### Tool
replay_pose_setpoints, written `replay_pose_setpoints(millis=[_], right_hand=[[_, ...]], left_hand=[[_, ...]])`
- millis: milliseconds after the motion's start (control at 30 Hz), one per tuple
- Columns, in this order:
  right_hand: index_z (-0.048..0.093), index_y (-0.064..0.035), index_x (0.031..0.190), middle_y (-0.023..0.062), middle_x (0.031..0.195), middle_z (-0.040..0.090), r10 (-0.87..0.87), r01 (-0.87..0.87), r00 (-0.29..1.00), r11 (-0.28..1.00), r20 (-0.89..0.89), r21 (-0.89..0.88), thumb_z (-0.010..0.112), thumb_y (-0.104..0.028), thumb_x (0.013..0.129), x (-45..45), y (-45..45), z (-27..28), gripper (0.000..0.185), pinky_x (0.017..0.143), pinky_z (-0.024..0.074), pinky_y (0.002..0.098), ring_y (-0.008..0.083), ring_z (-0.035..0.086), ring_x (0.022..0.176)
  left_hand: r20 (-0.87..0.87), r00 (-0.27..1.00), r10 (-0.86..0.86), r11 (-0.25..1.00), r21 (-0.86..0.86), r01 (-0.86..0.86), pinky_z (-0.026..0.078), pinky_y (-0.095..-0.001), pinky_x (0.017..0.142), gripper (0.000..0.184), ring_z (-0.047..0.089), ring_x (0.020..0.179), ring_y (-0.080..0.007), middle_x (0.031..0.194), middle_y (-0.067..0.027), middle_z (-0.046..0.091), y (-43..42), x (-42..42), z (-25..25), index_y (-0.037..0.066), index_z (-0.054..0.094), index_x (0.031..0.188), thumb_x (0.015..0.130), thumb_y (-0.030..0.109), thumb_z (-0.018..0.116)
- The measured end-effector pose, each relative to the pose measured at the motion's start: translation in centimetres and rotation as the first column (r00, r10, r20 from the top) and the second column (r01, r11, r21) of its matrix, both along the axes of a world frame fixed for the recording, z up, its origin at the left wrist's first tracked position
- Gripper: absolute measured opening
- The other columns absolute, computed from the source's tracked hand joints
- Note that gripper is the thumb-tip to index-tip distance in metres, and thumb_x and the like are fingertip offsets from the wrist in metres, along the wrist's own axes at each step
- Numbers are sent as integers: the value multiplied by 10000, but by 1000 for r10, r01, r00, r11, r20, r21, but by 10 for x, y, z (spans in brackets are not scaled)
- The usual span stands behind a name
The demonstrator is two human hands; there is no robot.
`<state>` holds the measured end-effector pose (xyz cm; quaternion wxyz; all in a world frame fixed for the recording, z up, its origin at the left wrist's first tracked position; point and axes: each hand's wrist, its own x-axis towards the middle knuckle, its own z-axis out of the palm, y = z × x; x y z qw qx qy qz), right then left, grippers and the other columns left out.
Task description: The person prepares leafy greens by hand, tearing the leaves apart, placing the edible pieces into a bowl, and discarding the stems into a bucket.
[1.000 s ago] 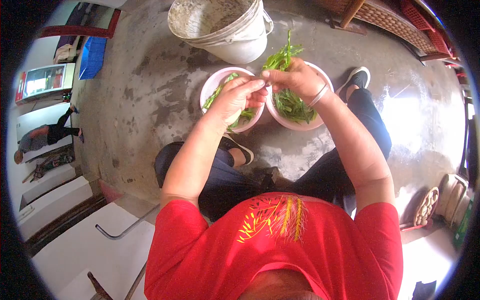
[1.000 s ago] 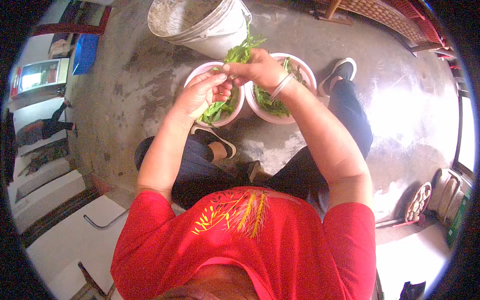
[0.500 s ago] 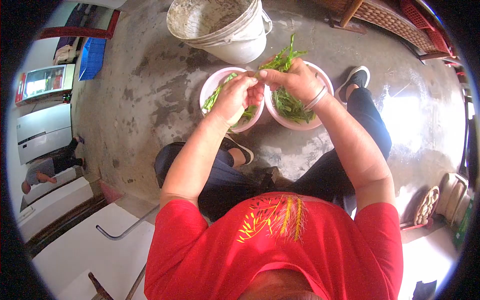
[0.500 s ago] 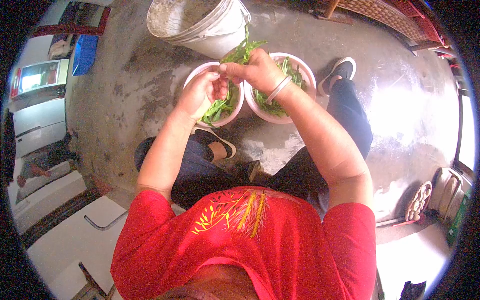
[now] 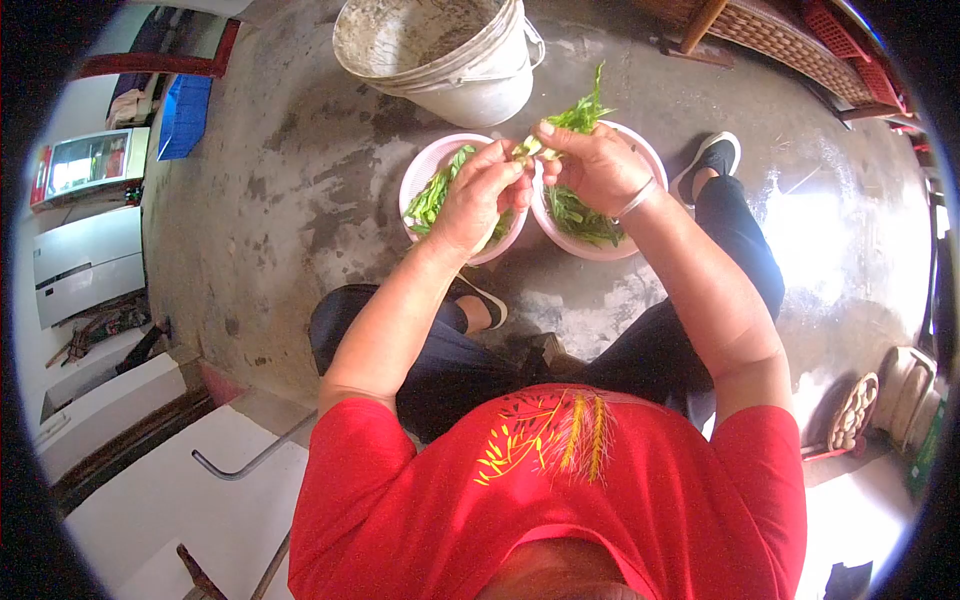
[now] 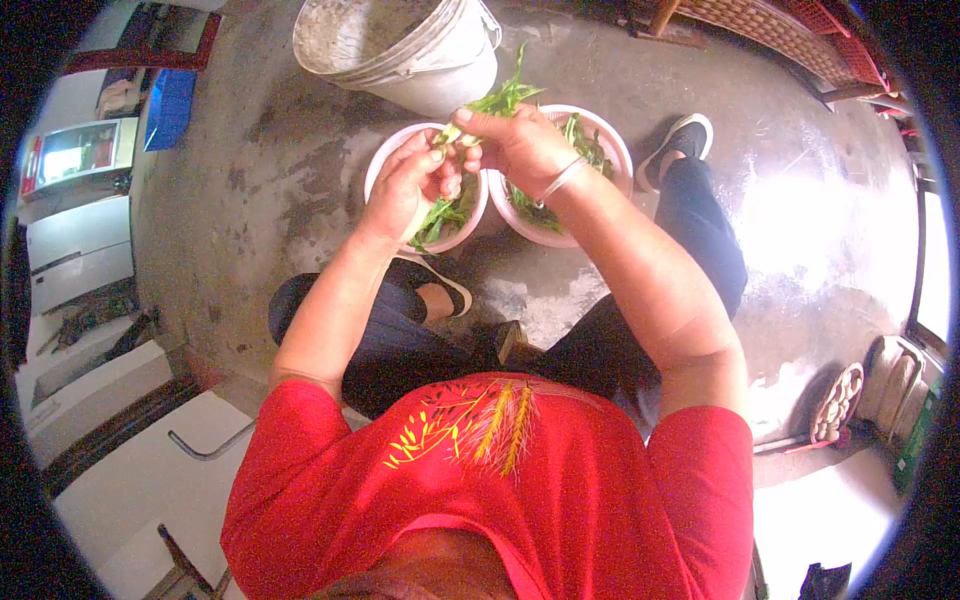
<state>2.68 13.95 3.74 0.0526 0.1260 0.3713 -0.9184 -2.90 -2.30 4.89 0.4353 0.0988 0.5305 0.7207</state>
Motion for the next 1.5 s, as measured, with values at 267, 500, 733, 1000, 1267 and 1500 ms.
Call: replay_pose_setpoints(millis=[267, 500, 733, 1000, 1267, 1500], right_hand=[[636, 11, 820, 151, 730, 628, 99, -210, 977, 293, 189, 933, 661, -345, 739, 7, 54, -24, 366, 600, 461, 328, 232, 602, 630], [655, -34, 900, 199, 876, 630, 141, -311, 921, -300, 364, 902, 636, -361, 707, 27, 60, -49, 380, 796, 469, 391, 326, 609, 838], [651, -120, 969, 173, 919, 630, 124, -320, 927, -234, 355, 918, 612, -327, 742, 17, 60, -30, 310, 803, 472, 392, 322, 605, 871], [645, -172, 1002, 160, 910, 636, 109, -295, 941, -195, 319, 936, 579, -368, 778, 17, 55, -14, 305, 781, 480, 416, 338, 604, 866], [618, -135, 1011, 101, 798, 644, 138, -180, 966, -249, 219, 952, 577, -317, 778, 17, 52, -13, 298, 701, 481, 407, 316, 610, 763], [616, -126, 1004, 140, 793, 628, 187, -193, 949, -295, 254, 936, 577, -294, 786, 17, 39, -7, 278, 673, 486, 414, 318, 607, 748]], left_hand=[[-131, 988, 85, 989, -106, -100, 462, -195, 612, 115, 540, 645, -63, 776, -22, 590, -6, -15, -3, 33, 572, 936, 850, 100, 533], [-160, 977, 137, 981, -116, -157, 457, -206, 635, 148, 537, 669, -77, 800, -18, 589, -8, -26, 0, 47, 558, 988, 856, 111, 540], [-215, 943, 254, 947, -146, -288, 472, -211, 598, 156, 551, 662, -103, 795, -60, 590, -12, -54, 5, 25, 546, 989, 844, 81, 544], [-563, 725, 396, 812, -154, -563, 507, -279, 705, 233, 583, 858, -190, 1010, -125, 560, 6, -181, 34, -17, 492, 1070, 861, 78, 526], [-222, 975, 31, 814, -560, -153, 469, -261, 550, 167, 571, 632, -125, 771, -54, 612, -39, -135, -118, 22, 591, 931, 853, 157, 530], [-197, 896, -397, 505, -862, 35, 475, -343, 597, 138, 599, 681, -229, 768, -103, 623, -97, -92, -307, 67, 614, 772, 728, 189, 565]])
